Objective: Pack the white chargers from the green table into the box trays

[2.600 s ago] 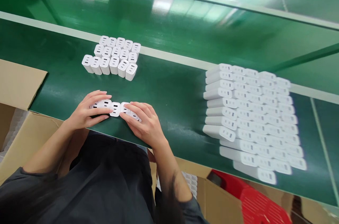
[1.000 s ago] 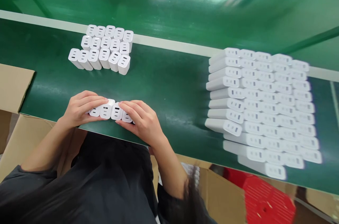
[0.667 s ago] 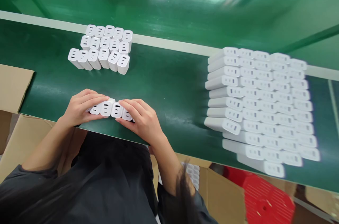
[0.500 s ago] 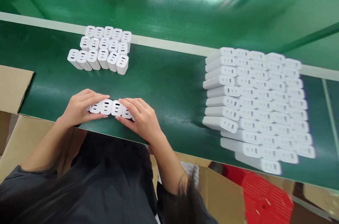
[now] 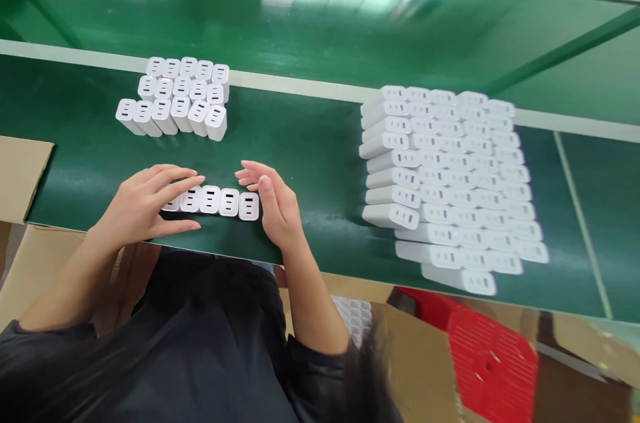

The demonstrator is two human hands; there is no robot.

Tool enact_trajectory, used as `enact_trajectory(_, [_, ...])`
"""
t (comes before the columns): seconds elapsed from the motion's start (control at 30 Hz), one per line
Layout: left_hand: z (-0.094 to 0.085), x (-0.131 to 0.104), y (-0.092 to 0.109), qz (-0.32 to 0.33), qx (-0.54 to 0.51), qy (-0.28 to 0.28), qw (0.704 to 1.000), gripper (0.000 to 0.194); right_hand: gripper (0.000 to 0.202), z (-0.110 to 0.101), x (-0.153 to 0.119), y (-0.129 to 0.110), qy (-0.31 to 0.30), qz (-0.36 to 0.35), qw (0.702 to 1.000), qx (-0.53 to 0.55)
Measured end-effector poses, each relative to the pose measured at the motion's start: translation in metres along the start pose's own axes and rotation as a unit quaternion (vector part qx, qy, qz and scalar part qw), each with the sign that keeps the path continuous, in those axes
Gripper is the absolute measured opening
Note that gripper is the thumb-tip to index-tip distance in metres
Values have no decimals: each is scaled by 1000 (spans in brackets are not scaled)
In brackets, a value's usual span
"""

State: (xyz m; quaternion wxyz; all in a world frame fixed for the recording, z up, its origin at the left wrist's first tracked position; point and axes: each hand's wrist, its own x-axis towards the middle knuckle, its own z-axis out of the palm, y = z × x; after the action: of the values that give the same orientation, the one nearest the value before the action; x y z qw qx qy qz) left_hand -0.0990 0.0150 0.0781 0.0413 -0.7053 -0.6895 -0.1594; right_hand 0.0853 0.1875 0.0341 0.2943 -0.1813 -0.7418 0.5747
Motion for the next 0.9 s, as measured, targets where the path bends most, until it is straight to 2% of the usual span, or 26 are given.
enact_trajectory(0.1, [2,9,6,9,32,-51,998,61,43,3,1,2,-14,47,999,-17])
enact_trajectory(0.2, [7,14,8,-10,58,-92,994,58,43,6,1,2,-48,54,995,-67])
enact_trajectory(0.4, [13,14,7,-18,93,-101,990,61,42,11,1,3,-66,40,993,-89])
enact_trajectory(0.9, [14,17,11,-33,136,-126,982,58,46,12,2,3,-74,65,993,-64])
